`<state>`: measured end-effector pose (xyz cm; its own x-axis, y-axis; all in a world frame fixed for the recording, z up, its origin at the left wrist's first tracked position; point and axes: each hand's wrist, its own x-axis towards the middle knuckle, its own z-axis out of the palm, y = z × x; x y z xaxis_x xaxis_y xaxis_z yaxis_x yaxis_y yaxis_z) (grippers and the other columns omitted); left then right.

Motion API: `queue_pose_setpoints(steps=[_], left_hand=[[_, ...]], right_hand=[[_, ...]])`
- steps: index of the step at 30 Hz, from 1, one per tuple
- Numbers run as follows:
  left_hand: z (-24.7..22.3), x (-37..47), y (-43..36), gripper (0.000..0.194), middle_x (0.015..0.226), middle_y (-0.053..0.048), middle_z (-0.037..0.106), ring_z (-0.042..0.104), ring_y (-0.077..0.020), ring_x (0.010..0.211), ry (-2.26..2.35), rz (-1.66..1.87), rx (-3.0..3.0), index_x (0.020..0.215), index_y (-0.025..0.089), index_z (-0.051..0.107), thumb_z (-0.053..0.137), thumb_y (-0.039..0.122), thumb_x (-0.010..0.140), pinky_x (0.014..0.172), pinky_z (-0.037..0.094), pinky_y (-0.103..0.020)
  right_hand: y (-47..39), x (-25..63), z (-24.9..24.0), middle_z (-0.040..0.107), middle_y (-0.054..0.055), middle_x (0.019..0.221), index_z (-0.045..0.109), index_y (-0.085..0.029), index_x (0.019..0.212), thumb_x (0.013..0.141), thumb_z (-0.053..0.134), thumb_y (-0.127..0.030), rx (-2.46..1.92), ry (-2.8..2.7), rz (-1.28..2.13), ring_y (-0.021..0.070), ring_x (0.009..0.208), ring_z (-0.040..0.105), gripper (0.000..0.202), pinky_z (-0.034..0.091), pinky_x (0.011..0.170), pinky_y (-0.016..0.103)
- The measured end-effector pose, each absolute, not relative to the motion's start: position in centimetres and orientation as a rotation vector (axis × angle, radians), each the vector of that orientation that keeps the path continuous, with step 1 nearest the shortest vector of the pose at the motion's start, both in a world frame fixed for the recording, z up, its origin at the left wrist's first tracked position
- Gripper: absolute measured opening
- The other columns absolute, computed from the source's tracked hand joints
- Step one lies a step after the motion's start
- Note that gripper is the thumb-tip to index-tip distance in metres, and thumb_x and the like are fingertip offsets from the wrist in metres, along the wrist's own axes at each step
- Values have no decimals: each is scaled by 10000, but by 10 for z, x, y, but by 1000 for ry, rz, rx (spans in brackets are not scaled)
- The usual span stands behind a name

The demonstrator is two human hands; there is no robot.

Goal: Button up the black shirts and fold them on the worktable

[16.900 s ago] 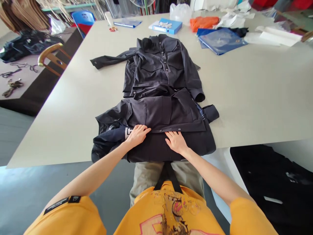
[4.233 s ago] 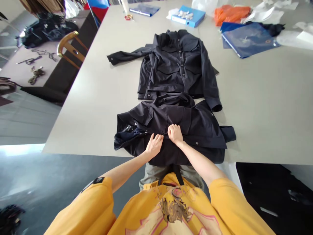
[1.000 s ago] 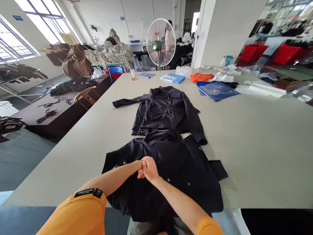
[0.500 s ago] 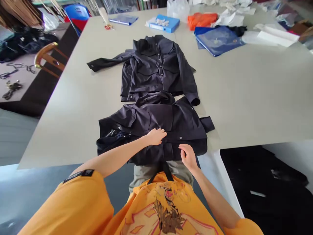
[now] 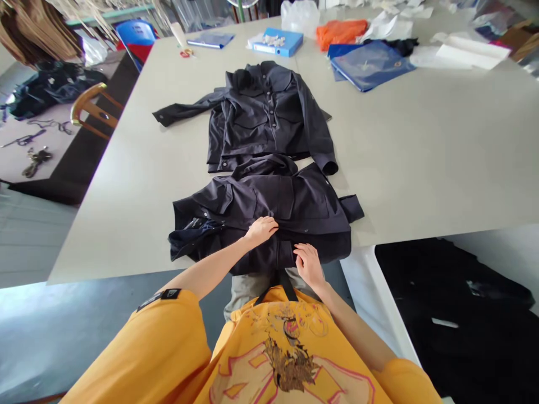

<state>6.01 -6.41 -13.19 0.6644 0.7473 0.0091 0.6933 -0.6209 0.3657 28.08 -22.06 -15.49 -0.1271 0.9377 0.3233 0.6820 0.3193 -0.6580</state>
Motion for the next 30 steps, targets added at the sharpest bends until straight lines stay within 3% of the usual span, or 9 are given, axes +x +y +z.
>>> queue_pose_setpoints(steps=[5,9,12,15,19,24,30], left_hand=[[-137,64,-67,156,909,-61,693,644,-200,901,1183,316,2643,918,213,699,559,253,976,847,477,-344],[-133,72,-54,113,1041,-62,728,666,-209,953,1560,638,2446,994,219,690,587,209,946,878,489,-342],[-124,75,-45,153,1088,-71,717,648,-231,1011,1677,763,2394,1060,218,681,589,197,939,901,482,-365],[-120,71,-51,121,1005,-74,696,620,-239,1000,1479,676,2557,1009,216,693,590,225,947,895,471,-373],[-131,62,-76,153,937,-61,677,604,-212,902,1256,508,2667,1032,214,689,548,240,979,824,465,-351],[-144,61,-90,200,972,-77,664,584,-216,926,1253,383,2645,1067,195,678,496,244,1001,836,451,-363],[-138,60,-92,257,990,-90,655,570,-221,955,1134,301,2626,1052,213,679,426,247,1024,867,433,-382]], right_hand=[[-222,280,-155,714,82,1145,681,-186,1015,904,471,-58,-1450,-1870,448,239,1146,607,270,441,1084,460],[-228,278,-156,720,73,1141,689,-197,992,901,458,-56,-1463,-1877,439,247,1126,622,285,442,1073,464],[-225,278,-149,739,70,1044,694,-202,939,903,452,-61,-1500,-1867,493,239,1020,651,282,491,973,427],[-205,278,-135,741,68,958,700,-198,929,911,447,-70,-1503,-1856,582,215,923,665,284,523,883,367],[-173,272,-125,740,79,1099,714,-193,1028,906,478,-82,-1387,-1972,601,207,1062,663,288,505,983,360],[-173,258,-137,662,122,1322,681,-159,1208,878,530,-91,-1344,-2163,539,254,1267,579,369,432,1113,449],[-189,254,-149,631,115,1375,658,-163,1250,893,498,-100,-1362,-2153,527,255,1318,543,397,391,1156,487]])
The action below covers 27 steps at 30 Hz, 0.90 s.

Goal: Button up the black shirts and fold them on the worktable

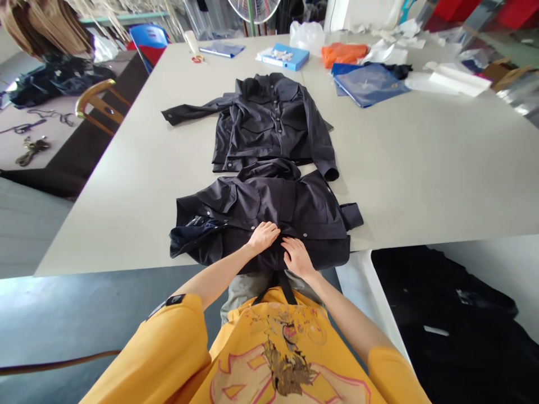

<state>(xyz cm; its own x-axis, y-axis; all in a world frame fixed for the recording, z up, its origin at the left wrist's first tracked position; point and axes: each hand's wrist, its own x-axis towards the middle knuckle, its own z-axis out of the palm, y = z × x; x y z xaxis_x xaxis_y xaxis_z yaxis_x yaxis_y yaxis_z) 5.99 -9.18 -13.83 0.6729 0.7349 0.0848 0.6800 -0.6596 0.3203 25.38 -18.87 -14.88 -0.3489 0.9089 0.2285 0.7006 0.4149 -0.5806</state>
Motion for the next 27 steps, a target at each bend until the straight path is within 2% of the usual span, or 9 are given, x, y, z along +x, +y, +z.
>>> queue_pose_setpoints(steps=[5,9,11,13,16,18,20,23,27], left_hand=[[-134,59,-105,313,1096,-109,646,573,-247,1057,1131,209,2662,1212,226,645,419,197,997,946,425,-408],[-131,64,-124,497,1209,-143,616,542,-290,1163,1226,92,2681,1394,177,540,441,98,913,1060,380,-471],[-129,69,-134,559,1237,-167,606,531,-308,1188,1279,35,2682,1447,135,488,413,71,896,1091,357,-510],[-129,74,-143,574,1248,-192,602,529,-321,1198,1324,-15,2685,1470,93,458,359,61,906,1096,355,-539],[-128,78,-149,580,1279,-204,597,526,-323,1220,1375,-45,2685,1478,77,447,329,60,911,1105,362,-549],[-126,77,-149,585,1288,-196,598,530,-316,1233,1370,-3,2670,1468,84,461,378,64,889,1117,372,-526],[-125,71,-144,582,1285,-178,608,547,-297,1227,1332,103,2616,1430,101,508,431,58,854,1108,409,-479],[-123,61,-130,522,1240,-125,655,604,-233,1169,1290,332,2406,1281,152,626,430,13,818,1056,485,-390],[-123,55,-106,432,1022,-52,727,696,-158,925,1476,551,1989,1028,178,696,376,-20,816,906,563,-314]], right_hand=[[-184,255,-141,668,108,1303,682,-158,1178,907,459,-81,-1341,-2125,503,245,1245,580,359,433,1108,438],[-166,252,-120,706,114,1162,691,-168,1134,956,419,-115,-1430,-2087,466,240,1136,616,329,458,1038,391],[-148,249,-108,722,125,1092,699,-174,1083,1015,388,-209,-1642,-2109,569,245,1075,646,321,471,977,365],[-127,247,-97,741,137,1036,710,-177,1015,1059,345,-360,-1910,-2126,833,237,995,686,410,488,895,318],[-96,249,-92,760,128,816,729,-162,835,1039,346,-558,-2088,-2147,1270,193,730,720,588,511,723,255],[-80,252,-93,729,107,649,714,-151,690,1004,385,-624,-2083,-2174,1430,166,551,679,657,508,614,240],[-71,255,-97,717,99,602,703,-145,633,975,399,-677,-2083,-2179,1538,148,476,646,702,502,551,231],[-65,256,-101,729,106,617,706,-137,628,924,400,-764,-2080,-2176,1614,134,456,637,758,497,511,215],[-63,253,-99,732,120,624,710,-132,618,848,473,-817,-2108,-2169,1651,142,476,658,760,502,508,216]])
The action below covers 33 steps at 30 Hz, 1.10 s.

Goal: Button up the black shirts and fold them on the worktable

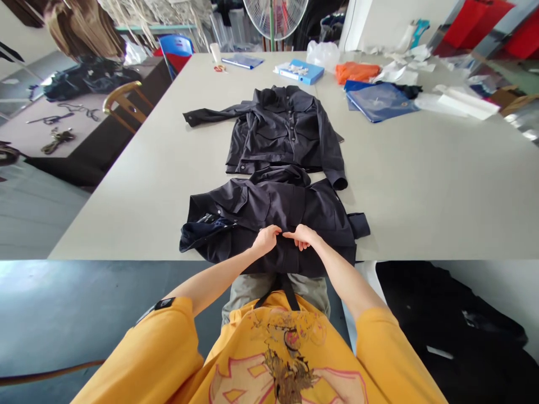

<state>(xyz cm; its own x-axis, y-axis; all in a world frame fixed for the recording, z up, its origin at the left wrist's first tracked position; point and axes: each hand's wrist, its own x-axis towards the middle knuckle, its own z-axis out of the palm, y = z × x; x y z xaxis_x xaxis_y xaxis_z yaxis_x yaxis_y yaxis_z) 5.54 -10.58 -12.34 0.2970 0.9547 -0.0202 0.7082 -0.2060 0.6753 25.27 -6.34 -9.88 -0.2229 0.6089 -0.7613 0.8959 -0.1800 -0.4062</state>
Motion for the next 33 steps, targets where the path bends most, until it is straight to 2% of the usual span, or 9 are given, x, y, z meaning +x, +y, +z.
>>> queue_pose_setpoints(steps=[2,6,10,13,15,19,24,33], left_hand=[[-123,60,-95,397,978,-48,726,698,-150,846,1538,581,1909,979,171,695,372,-8,831,846,572,-306],[-120,86,-77,379,1001,-61,696,672,-158,883,1519,676,1948,981,166,699,384,7,844,845,560,-303],[-119,126,-62,375,1013,-68,680,642,-185,944,1451,735,2049,981,178,711,405,12,843,901,543,-342],[-123,150,-55,347,978,-68,677,628,-198,942,1388,715,2096,939,180,710,417,19,844,927,531,-374],[-127,156,-53,330,954,-64,669,623,-191,930,1353,728,2087,918,183,698,408,33,865,927,530,-365],[-135,150,-54,306,920,-62,649,604,-182,899,1331,791,2084,891,182,670,394,50,889,910,523,-348],[-138,142,-55,269,903,-66,638,583,-191,880,1319,799,2143,877,176,660,413,71,891,889,503,-357],[-135,140,-58,286,894,-59,635,567,-190,863,1271,775,2164,861,187,639,371,130,942,857,461,-351]], right_hand=[[-63,250,-97,727,118,610,716,-132,620,835,504,-807,1738,1781,-1323,150,490,670,740,510,530,225],[-61,246,-96,712,98,571,713,-134,602,884,507,-726,1717,1790,-1266,151,487,676,687,529,584,242],[-57,245,-101,695,64,541,699,-147,583,981,477,-513,1670,1772,-1278,134,460,658,584,534,582,233],[-55,245,-107,675,33,511,683,-164,560,985,506,-348,1654,1736,-1279,126,453,650,496,524,560,214],[-54,245,-111,663,21,495,678,-171,553,979,515,-291,1651,1714,-1279,131,461,655,471,521,552,210],[-54,244,-115,665,31,499,691,-155,579,995,508,-327,1693,1705,-1275,147,512,686,486,527,572,210],[-54,242,-114,689,20,548,714,-108,703,969,598,-396,1719,1670,-1260,131,565,696,409,533,612,203],[-58,239,-117,629,16,445,656,-161,525,885,632,-151,1739,1739,-1138,172,580,725,361,521,580,208]])
